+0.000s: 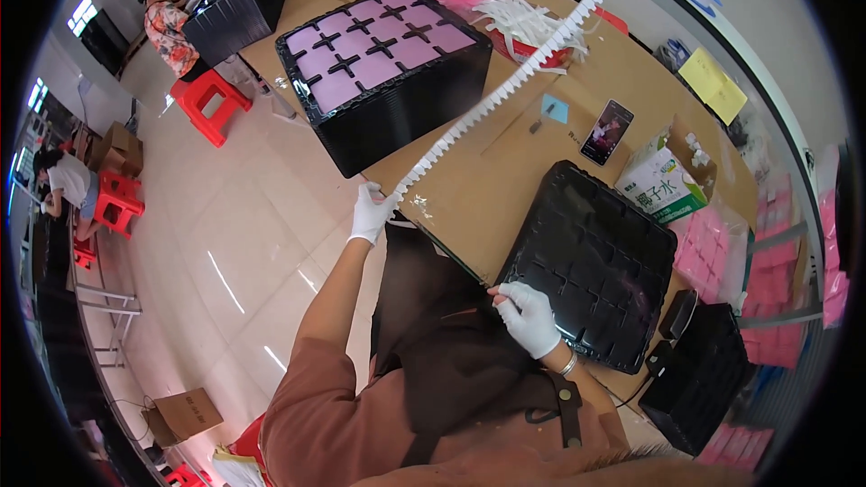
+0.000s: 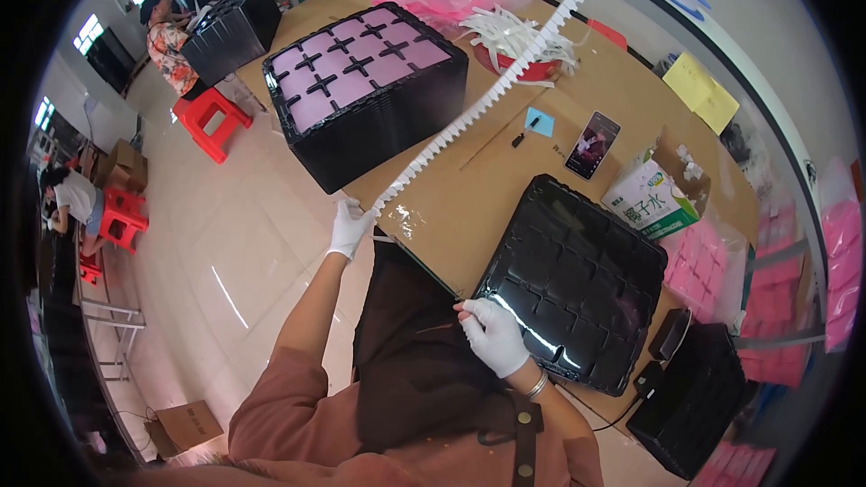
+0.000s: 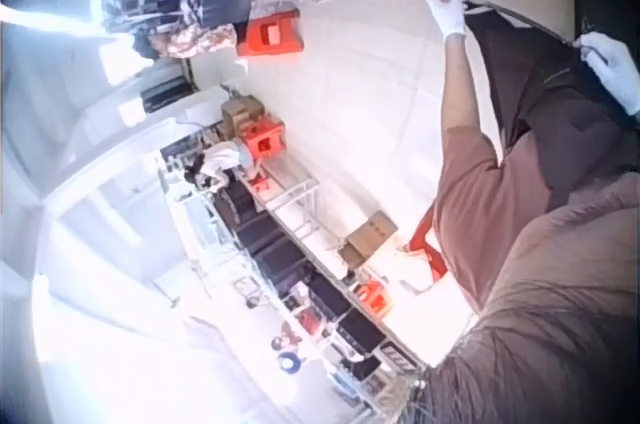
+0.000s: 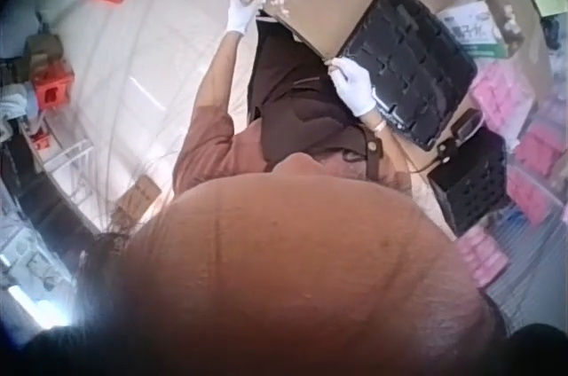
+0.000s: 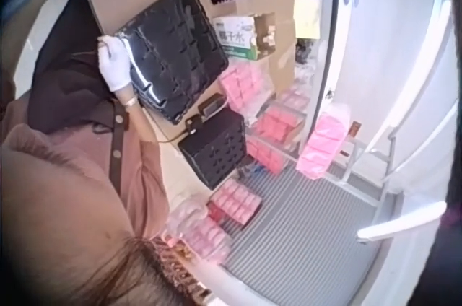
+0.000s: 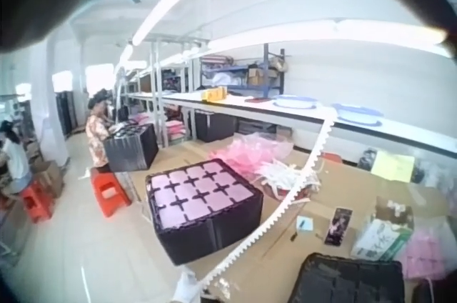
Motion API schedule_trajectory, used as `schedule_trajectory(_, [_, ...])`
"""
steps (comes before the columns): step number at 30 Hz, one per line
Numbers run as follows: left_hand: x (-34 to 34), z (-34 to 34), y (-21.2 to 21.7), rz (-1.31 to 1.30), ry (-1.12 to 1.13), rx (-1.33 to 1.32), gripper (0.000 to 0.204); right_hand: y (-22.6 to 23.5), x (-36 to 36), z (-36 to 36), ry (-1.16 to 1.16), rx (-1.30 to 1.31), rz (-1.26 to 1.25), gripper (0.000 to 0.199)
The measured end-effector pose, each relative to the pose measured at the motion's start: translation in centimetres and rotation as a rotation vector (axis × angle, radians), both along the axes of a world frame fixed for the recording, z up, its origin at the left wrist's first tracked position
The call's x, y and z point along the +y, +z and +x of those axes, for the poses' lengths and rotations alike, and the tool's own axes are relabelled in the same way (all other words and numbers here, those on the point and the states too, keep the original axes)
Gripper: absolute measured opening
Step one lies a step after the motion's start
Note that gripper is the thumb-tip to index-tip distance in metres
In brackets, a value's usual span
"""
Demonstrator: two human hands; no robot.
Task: The person applies adhesive strips to specific points on black plastic trays, then inserts pink foam padding into the trays by hand.
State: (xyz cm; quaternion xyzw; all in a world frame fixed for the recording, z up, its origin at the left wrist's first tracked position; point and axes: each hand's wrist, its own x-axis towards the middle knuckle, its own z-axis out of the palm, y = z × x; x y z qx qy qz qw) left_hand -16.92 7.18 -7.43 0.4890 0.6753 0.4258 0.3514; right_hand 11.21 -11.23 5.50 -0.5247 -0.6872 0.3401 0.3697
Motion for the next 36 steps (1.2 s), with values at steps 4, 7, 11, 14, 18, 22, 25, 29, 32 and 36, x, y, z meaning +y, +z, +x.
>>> schedule_trajectory(4, [-1.5, 0.7, 3.7, -0.37, -0.23, -0.393, 0.049, 0.6, 1.1, 0.8, -0.067, 0.002, -0.024, 0.013])
schedule_trajectory(7, [-4.0, 3.8, 6.4, -0.471, -0.411, -1.184, 0.042, -1.0, 2.3, 0.8, -0.242, 0.343, -0.263, 0.016])
schedule_trajectory(11, [-9.0, 10.7, 9.2, -0.223, -0.291, -1.164, 0.048, -0.5, 4.1, -1.8, -0.295, 0.615, -0.396, 0.024])
schedule_trajectory(14, [-10.7, 14.0, 12.2, -0.14, -0.191, -1.253, 0.046, -2.5, 4.6, -2.6, -0.296, 0.51, -0.274, 0.024])
schedule_trajectory(18, [-11.2, 14.8, 10.9, -0.172, -0.287, -1.184, 0.049, -1.7, 4.3, -1.4, -0.33, 0.646, -0.394, 0.016])
schedule_trajectory(22, [-8.7, 13.8, 11.6, -0.794, -0.475, -1.675, 0.039, -1.2, 3.0, 0.5, -0.284, 0.652, -0.411, 0.009])
schedule_trajectory(25, [-8.4, 14.9, 9.9, -0.584, -0.549, -1.46, 0.032, -0.8, 2.3, 1.1, -0.306, 0.62, -0.428, 0.008])
schedule_trajectory(29, [-8.0, 15.7, 9.9, -0.727, -0.532, -1.725, 0.024, 0.2, 2.1, 1.9, -0.413, 0.601, -0.407, 0.009])
schedule_trajectory(32, [-8.2, 16.0, 12.4, -0.828, -0.599, -1.835, 0.027, 0.2, 1.9, 2.1, -0.461, 0.46, -0.261, 0.008])
schedule_trajectory(36, [-7.9, 16.2, 9.8, -0.555, -0.458, -1.754, 0.03, 1.5, 2.4, 2.0, -0.333, 0.179, 0.299, 0.014])
